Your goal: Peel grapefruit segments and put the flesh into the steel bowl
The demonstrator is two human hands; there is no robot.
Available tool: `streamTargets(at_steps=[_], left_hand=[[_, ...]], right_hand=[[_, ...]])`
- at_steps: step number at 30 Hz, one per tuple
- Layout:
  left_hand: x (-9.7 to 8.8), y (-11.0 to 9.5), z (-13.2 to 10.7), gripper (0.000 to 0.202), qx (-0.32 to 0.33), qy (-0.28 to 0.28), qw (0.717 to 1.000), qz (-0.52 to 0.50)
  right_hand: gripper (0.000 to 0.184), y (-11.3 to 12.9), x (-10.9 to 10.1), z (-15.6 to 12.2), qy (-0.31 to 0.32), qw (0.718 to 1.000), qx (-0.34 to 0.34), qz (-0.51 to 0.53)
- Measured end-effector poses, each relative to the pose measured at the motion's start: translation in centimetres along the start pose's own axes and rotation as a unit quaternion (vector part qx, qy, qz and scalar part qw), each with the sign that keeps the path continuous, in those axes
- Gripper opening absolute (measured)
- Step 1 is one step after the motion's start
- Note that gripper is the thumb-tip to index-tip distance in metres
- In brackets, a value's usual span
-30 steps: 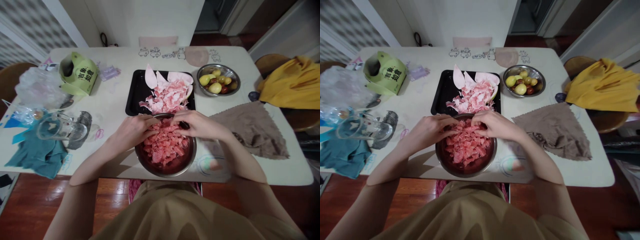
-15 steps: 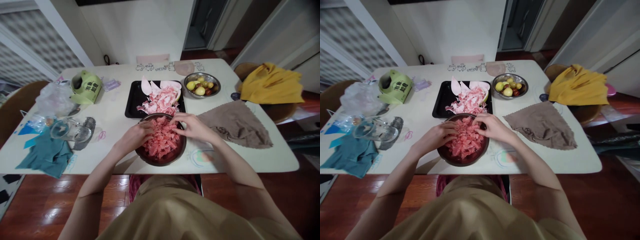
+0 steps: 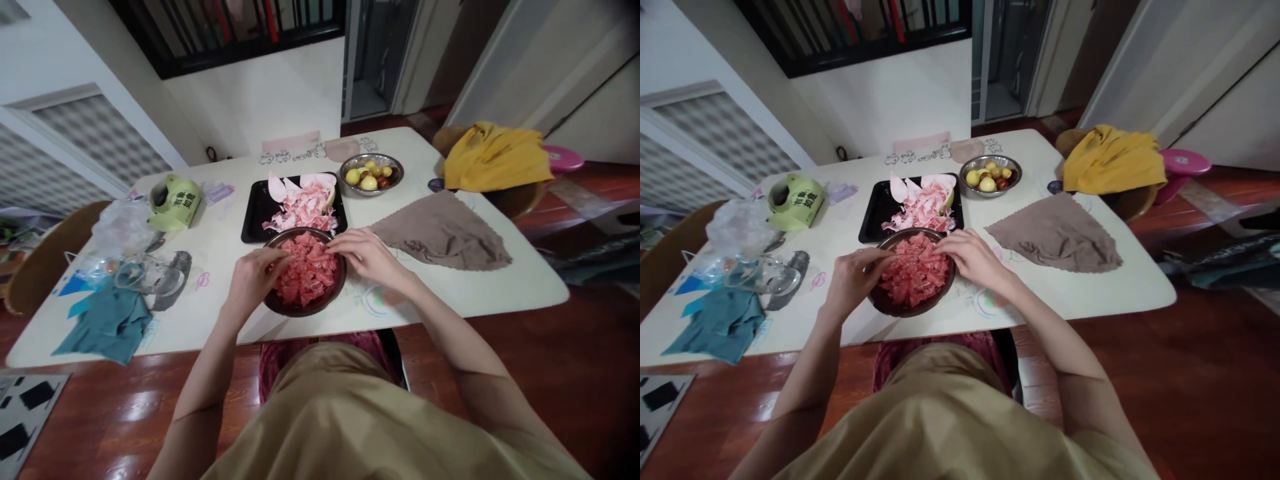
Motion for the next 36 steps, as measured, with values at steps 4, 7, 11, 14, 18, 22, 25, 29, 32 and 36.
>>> streamTargets(at_steps=[4, 7, 11, 14, 18, 22, 25, 29, 32, 36], left_hand=[[1.0, -1.4, -0.2, 0.048, 0.032, 0.061, 0.998, -0.005], [1.4, -2.6, 0.0, 0.056, 0.077, 0.062, 0.995, -0.008], [0.9, -4.4, 0.2, 0.045, 0.121, 0.021, 0.992, -0.026], [0.7, -6.3, 0.0, 0.037, 0.105, 0.011, 0.991, -0.087], [4.4, -10.6, -1.2, 0.027, 0.065, 0.11, 0.953, -0.274], [11.9, -14.1, -1.1, 0.056, -0.001, 0.199, 0.903, -0.38], [16.6, -14.8, 0.6, 0.077, -0.099, 0.173, 0.88, -0.431], [19.2, -15.3, 2.3, 0.033, -0.128, 0.102, 0.891, -0.423], [19.8, -15.4, 2.2, 0.016, -0.118, 0.097, 0.918, -0.367], [20.3, -15.3, 1.6, 0.014, -0.123, 0.111, 0.931, -0.325]], right_hand=[[0.024, -1.7, -1.0, -2.1, -0.014, 0.999, 0.032, 0.003], [0.024, -5.2, -2.9, -4.8, -0.093, 0.988, 0.117, -0.03], [0.021, -9.9, -5.4, -10.3, -0.218, 0.929, 0.27, -0.128], [0.022, -11.4, -5.7, -13.6, -0.259, 0.905, 0.314, -0.127], [0.028, -11.0, -4.9, -15.3, -0.267, 0.903, 0.328, -0.078], [0.031, -8.2, -3.5, -15.3, -0.259, 0.91, 0.323, 0.031], [0.036, -4.8, -1.7, -15.1, -0.255, 0.904, 0.314, 0.137], [0.037, -2.0, 1.4, -14.8, -0.283, 0.76, 0.354, 0.466], [0.035, -1.4, 2.5, -14.7, -0.307, 0.702, 0.361, 0.531], [0.034, -1.4, 2.8, -15.3, -0.303, 0.706, 0.348, 0.537]])
Point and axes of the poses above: each hand's wrist, its own z-axis towards the middle knuckle, its own x-axis out of the palm, y = z × x, the point moved 3 cm from there along z, towards the middle knuckle, and after that the axes turned 1 degree about y, right-handed, at the moved point
